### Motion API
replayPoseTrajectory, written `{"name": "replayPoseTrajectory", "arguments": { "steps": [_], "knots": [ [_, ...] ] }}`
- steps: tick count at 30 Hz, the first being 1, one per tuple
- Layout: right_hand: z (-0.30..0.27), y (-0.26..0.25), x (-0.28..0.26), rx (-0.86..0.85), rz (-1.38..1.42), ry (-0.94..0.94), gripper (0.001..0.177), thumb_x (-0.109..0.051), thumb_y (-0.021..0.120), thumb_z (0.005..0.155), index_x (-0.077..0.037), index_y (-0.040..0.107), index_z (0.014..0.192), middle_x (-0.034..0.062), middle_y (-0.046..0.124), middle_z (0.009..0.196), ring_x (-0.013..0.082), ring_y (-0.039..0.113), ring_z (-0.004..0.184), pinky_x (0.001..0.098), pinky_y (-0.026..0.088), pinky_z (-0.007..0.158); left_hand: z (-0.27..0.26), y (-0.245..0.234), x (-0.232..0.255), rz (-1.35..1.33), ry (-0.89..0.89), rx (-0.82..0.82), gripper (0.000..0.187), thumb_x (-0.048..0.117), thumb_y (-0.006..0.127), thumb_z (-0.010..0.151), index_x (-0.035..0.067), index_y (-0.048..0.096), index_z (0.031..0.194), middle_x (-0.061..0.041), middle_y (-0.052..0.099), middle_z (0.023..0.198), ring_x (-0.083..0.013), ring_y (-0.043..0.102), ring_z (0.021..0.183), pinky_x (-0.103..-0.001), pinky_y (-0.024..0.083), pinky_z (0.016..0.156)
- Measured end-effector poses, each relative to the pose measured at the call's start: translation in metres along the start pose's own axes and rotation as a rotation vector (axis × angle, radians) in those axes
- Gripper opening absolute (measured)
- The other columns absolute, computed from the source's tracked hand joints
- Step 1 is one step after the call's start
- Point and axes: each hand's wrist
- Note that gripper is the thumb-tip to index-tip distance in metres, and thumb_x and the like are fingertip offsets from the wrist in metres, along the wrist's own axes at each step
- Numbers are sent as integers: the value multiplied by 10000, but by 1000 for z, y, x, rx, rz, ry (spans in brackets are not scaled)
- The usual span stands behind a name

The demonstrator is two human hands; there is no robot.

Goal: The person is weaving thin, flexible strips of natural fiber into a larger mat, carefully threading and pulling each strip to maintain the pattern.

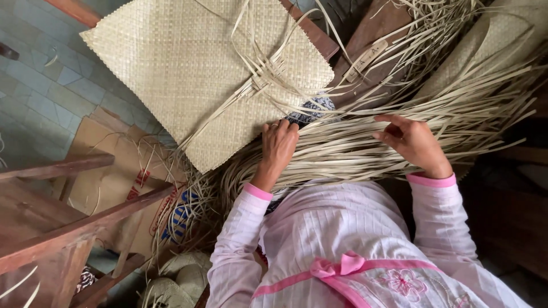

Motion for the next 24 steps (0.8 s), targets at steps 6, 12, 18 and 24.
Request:
{"name": "replayPoseTrajectory", "arguments": {
  "steps": [6,12,18,24],
  "knots": [
    [-1,14,-34,-91,144,-43,379,-127,658,745,-140,607,1120,93,648,700,199,600,626,339,476,638,-10,-18,3,38,17,-33,112,157,652,751,77,574,739,-59,514,631,-245,576,548,-396,395,638],
    [-1,46,-54,-329,347,-156,265,-154,669,730,-79,652,983,129,650,649,198,594,535,325,485,495,-14,-64,27,112,56,-44,53,45,567,780,45,517,796,-93,469,663,-263,549,532,-421,382,600],
    [-14,66,-77,-744,802,-6,305,-196,497,859,3,608,1061,108,638,660,131,605,480,221,490,418,-18,-133,47,-638,-48,-228,172,-46,360,862,-100,474,745,-215,445,566,-399,419,456,-449,323,526],
    [-31,88,-74,-779,1117,29,398,-157,591,820,49,426,1118,112,530,920,141,607,600,191,488,449,-28,-160,26,-763,102,-453,155,73,421,889,44,539,793,-71,515,587,-230,524,528,-321,438,518]
  ]
}}
Point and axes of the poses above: each hand's wrist, its own z-axis towards the middle knuckle, its own y-axis out of the palm, x = y × z
